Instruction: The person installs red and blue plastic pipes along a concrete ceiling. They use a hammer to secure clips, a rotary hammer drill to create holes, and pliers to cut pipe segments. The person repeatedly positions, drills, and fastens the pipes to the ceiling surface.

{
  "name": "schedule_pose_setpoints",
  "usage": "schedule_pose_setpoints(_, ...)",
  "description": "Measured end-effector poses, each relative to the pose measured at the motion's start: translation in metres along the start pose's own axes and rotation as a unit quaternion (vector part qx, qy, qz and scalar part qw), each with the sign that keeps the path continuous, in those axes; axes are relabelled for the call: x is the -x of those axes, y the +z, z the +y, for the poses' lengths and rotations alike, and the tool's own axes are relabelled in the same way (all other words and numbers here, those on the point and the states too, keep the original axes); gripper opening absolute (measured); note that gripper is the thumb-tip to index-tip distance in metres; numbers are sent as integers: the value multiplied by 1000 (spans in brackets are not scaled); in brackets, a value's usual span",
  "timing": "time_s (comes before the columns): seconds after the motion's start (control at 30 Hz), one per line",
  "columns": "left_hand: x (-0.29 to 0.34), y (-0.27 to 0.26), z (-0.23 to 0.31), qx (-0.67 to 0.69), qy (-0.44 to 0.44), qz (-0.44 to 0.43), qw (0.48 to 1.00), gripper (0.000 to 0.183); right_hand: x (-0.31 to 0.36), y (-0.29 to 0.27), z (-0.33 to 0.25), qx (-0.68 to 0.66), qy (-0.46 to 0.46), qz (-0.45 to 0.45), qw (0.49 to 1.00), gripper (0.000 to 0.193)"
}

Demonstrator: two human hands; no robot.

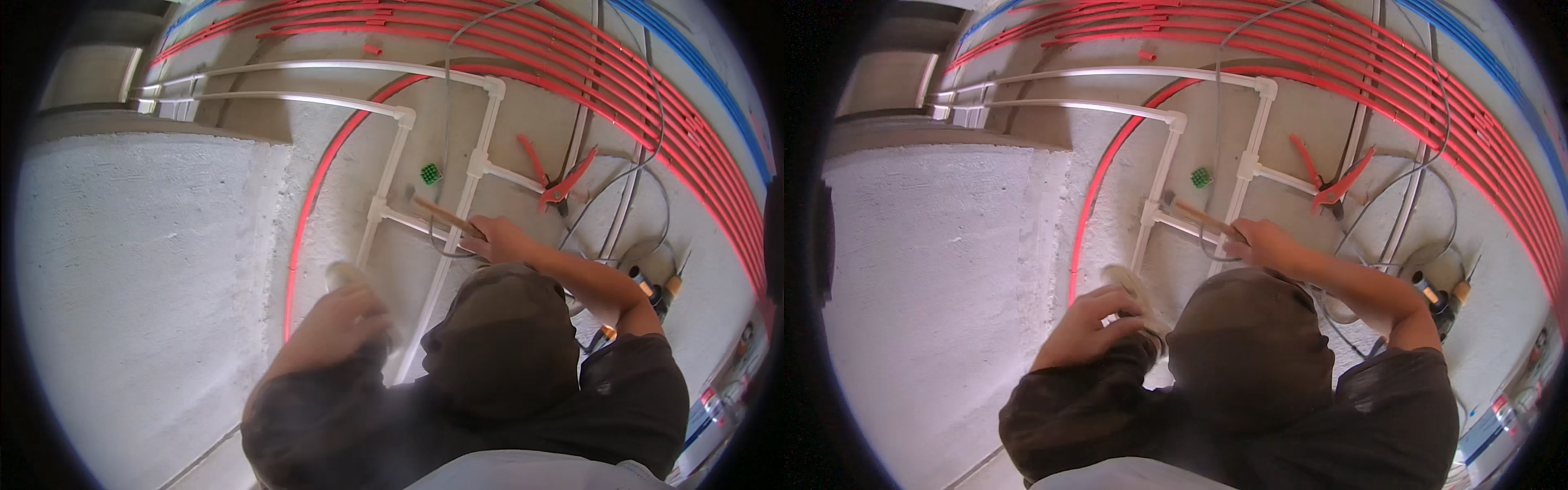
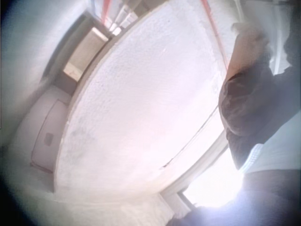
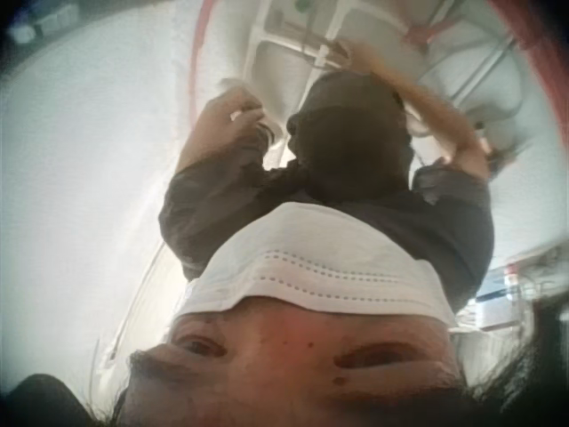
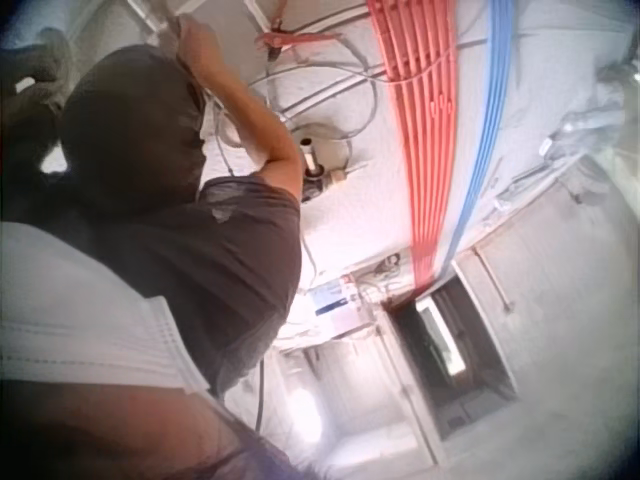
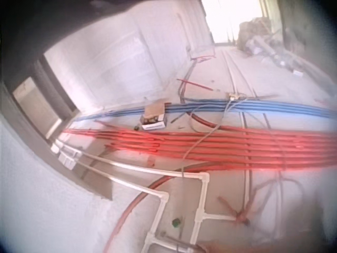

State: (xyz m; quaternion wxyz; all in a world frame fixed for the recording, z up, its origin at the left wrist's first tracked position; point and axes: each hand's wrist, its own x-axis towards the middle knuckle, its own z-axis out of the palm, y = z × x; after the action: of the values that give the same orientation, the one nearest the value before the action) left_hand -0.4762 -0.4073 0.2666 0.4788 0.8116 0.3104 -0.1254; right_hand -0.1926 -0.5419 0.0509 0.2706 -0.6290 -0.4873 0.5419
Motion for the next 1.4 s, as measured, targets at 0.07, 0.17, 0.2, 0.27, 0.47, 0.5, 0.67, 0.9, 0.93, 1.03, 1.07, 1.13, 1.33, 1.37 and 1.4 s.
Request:
schedule_pose_setpoints(0.07, -15, -12, 15, -8, -25, 4, 1000, 17, -5, -11, -3, 14, 7, 46, 999, 34)
schedule_pose_setpoints(0.17, -49, -20, 17, -31, -38, -3, 999, 18, -3, -16, -2, 11, 35, 76, 996, 33)
schedule_pose_setpoints(0.2, -59, -22, 13, -56, -86, -22, 995, 18, -1, -15, -1, 1, 19, 95, 995, 34)
schedule_pose_setpoints(0.27, -73, -19, -3, -56, -15, -33, 998, 22, 9, -8, 3, -4, 37, 120, 992, 34)
schedule_pose_setpoints(0.47, -103, -13, -109, -56, -78, 14, 995, 39, 74, 31, 33, 4, 183, 210, 960, 29)
schedule_pose_setpoints(0.5, -116, -16, -137, -38, -52, 60, 996, 43, 90, 38, 41, -7, 222, 227, 948, 29)
schedule_pose_setpoints(0.67, -197, -77, -299, -191, -57, 138, 970, 63, 171, 85, 67, -65, 164, 337, 925, 29)
schedule_pose_setpoints(0.9, -228, -68, -390, -295, -72, 116, 946, 84, 295, 174, 62, 5, 424, 286, 859, 27)
schedule_pose_setpoints(0.93, -230, -66, -389, -282, -111, 118, 946, 85, 309, 190, 65, -9, 478, 264, 838, 26)
schedule_pose_setpoints(1.03, -221, -71, -382, -318, -62, 134, 937, 76, 356, 236, 83, -17, 524, 200, 828, 31)
schedule_pose_setpoints(1.07, -215, -71, -378, -336, -62, 145, 929, 73, 368, 247, 97, -60, 539, 220, 811, 34)
schedule_pose_setpoints(1.13, -212, -66, -359, -363, -56, 163, 916, 67, 395, 269, 132, -135, 549, 331, 755, 40)
schedule_pose_setpoints(1.33, -200, -36, -202, -317, -66, 54, 945, 58, 440, 276, 238, -420, 323, 682, 504, 58)
schedule_pose_setpoints(1.37, -192, -17, -168, -262, -7, 51, 964, 56, 445, 265, 255, -469, 263, 674, 506, 61)
schedule_pose_setpoints(1.4, -184, 1, -136, -161, -16, 45, 986, 54, 452, 246, 274, -626, 221, 642, 382, 77)
